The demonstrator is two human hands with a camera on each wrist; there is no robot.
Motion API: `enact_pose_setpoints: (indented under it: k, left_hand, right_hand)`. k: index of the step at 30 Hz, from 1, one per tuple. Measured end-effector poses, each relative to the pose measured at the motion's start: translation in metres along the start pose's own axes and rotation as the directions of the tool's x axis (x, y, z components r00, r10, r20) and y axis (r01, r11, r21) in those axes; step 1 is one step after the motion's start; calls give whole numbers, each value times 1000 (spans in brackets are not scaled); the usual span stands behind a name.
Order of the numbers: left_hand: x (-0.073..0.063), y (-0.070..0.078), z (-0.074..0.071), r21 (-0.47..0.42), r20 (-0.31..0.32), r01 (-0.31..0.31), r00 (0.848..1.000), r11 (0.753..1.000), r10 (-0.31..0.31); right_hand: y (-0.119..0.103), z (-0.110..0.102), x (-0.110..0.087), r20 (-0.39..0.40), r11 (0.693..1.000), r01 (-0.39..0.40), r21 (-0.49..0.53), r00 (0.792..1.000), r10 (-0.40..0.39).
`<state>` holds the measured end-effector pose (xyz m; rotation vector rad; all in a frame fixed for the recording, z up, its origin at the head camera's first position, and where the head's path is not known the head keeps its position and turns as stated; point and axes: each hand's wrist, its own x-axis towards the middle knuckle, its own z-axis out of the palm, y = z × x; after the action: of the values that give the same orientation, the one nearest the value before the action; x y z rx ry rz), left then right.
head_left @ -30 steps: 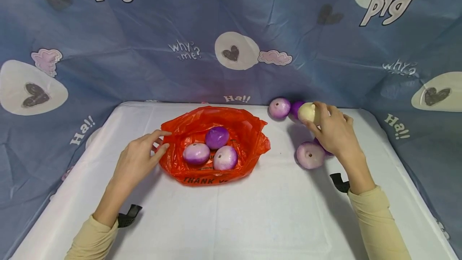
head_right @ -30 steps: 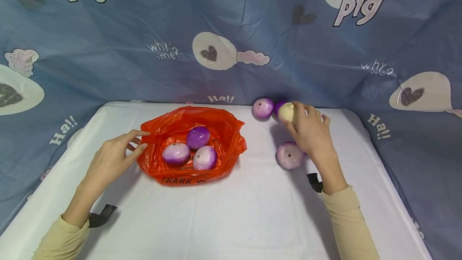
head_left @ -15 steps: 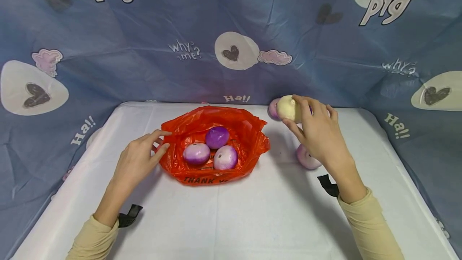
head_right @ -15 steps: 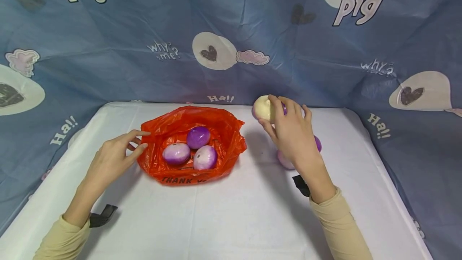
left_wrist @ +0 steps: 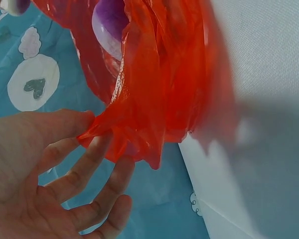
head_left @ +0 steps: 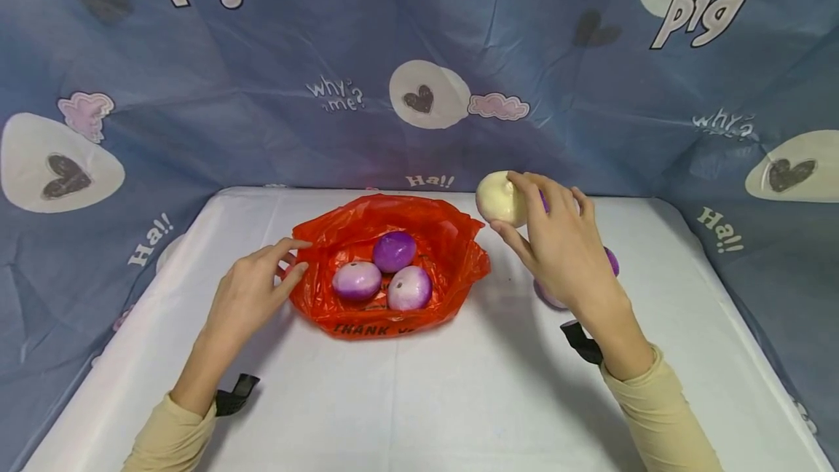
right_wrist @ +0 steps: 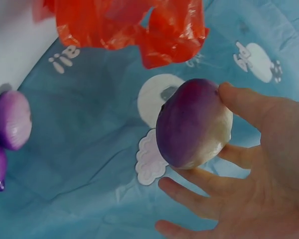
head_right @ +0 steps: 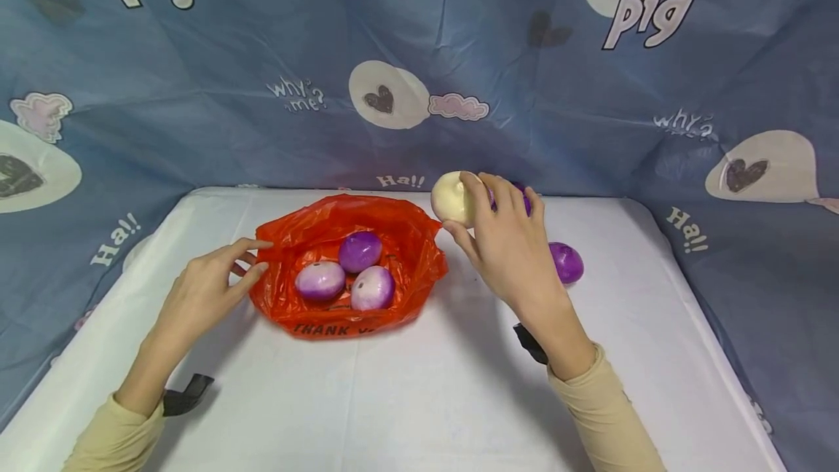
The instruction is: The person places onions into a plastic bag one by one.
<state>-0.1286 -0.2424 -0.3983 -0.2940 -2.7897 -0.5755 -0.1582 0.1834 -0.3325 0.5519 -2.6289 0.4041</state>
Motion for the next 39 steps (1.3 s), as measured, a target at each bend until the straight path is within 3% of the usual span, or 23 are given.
enact_pose_setpoints:
  k: [19,31,39]
  left_hand:
    - [-2,-1,-2,10,-11,2,1000,1000,-2]
    - [-2,-2,0,8,1,3,1000,1000,-3]
    - [-2,-3,0,12,13,16,1000,1000,-16]
  right_hand:
    - [-34,5,4,-17,992,129,8,991,-129]
    - [-57,17,8,81,987,159,12,984,-160]
    - [-65,29,13,79,976,217,7,973,-217]
